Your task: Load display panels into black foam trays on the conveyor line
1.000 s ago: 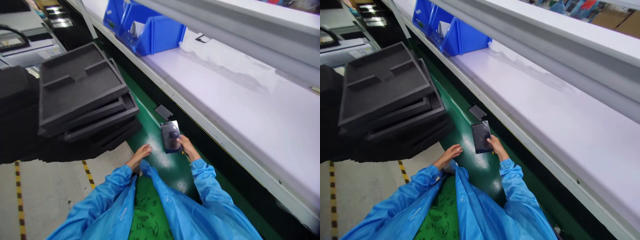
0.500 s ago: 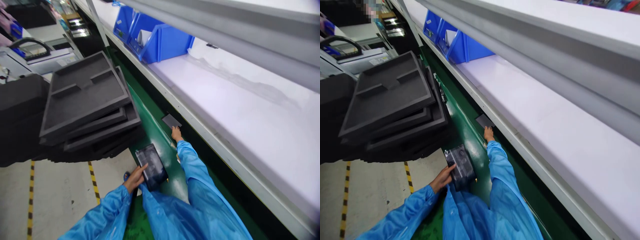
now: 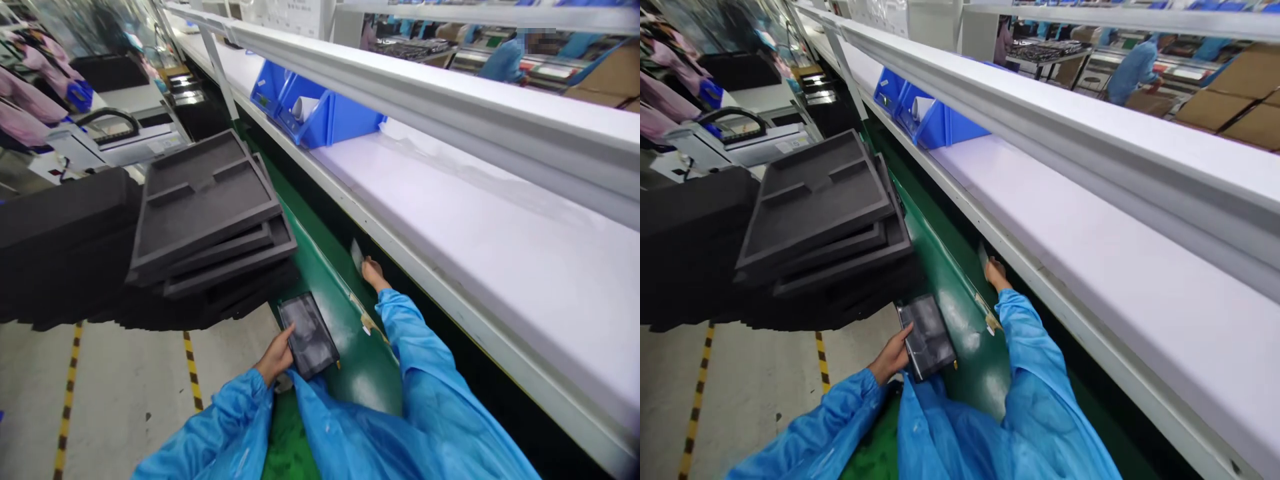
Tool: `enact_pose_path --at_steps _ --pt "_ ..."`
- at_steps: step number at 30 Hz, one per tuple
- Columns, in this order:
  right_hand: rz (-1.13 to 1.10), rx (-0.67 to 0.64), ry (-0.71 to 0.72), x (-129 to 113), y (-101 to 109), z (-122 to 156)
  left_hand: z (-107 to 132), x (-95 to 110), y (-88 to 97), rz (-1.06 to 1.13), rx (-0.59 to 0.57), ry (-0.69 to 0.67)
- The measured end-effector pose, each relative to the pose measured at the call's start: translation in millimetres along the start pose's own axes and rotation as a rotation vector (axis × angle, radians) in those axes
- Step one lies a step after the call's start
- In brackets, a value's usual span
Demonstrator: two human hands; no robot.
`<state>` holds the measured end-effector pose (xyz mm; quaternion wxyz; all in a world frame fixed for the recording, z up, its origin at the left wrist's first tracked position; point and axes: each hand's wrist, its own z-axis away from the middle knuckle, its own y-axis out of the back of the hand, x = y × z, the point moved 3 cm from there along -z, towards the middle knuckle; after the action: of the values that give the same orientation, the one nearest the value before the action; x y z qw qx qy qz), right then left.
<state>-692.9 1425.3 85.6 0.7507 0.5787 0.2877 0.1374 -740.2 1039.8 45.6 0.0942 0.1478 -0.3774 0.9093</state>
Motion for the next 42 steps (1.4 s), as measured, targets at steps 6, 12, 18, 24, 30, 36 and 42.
enact_pose_path --at_steps 6,12,18,24,30,36,42 --pt "-0.175 0.119 0.294 -45 -12 192 25 13 -14.4 0.082 -0.091 -0.065" --pt "-0.177 0.413 0.6 -126 -85 377 68 -5 -8.2 0.02 -0.304 -0.21" --pt "-0.102 0.197 0.72 -159 -102 477 114 -50 48.8 -0.109 -0.164 -0.173" --pt "-0.455 0.215 0.387 -124 -79 557 172 -98 100.8 -0.251 -0.256 -0.056" --pt "-0.784 0.25 -0.267 -78 -127 640 216 -175 105.3 -0.409 -0.345 0.161" --pt "-0.892 0.364 -0.548 -14 -145 734 235 -271 84.3 -0.7 -0.306 0.177" --pt "-0.931 0.68 -0.702 116 -122 827 253 -379 9.4 -0.773 -0.526 0.215"
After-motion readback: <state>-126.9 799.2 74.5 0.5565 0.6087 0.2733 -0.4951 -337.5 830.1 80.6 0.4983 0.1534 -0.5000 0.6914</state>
